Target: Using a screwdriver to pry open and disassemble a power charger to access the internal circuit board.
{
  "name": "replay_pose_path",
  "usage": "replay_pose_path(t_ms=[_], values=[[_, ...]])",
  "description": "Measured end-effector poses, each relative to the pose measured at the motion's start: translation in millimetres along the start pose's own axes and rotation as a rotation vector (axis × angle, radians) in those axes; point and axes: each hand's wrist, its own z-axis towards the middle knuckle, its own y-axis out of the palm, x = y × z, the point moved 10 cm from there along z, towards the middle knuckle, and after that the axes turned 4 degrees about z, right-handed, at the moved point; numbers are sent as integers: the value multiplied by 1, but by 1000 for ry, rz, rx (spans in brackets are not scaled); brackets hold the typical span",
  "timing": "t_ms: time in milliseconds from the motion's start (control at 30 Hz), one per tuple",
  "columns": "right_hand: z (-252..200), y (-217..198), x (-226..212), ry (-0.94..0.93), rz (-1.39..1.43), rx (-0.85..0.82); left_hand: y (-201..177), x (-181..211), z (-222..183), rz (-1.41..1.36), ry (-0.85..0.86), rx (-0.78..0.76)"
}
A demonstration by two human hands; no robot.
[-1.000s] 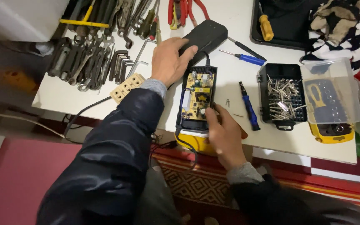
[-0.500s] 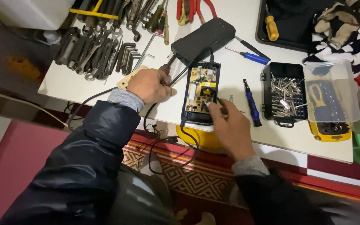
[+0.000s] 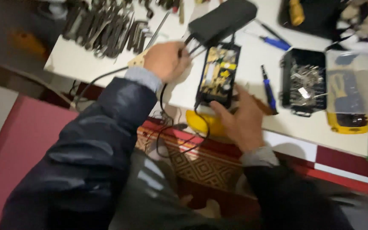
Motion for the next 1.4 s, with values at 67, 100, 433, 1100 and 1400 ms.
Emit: replay_pose_path(t_ms=[67,100,433,1100,1400], values=[[-5,0,-15,-100,-34,16,-12,-5,2,-15,85,175],[-12,-12,-28,-121,35,99,-23,-2,0,-78,124,260],[-32,31,-84,-193,171,-216,-31,10,-7,-696,-146,56],[20,49,-172,-182,752,-487,-74,18,-77,-1290,63,-413],[86,-6,-190,-105,1135,-376,-84,7,-119,-685,57,-476]])
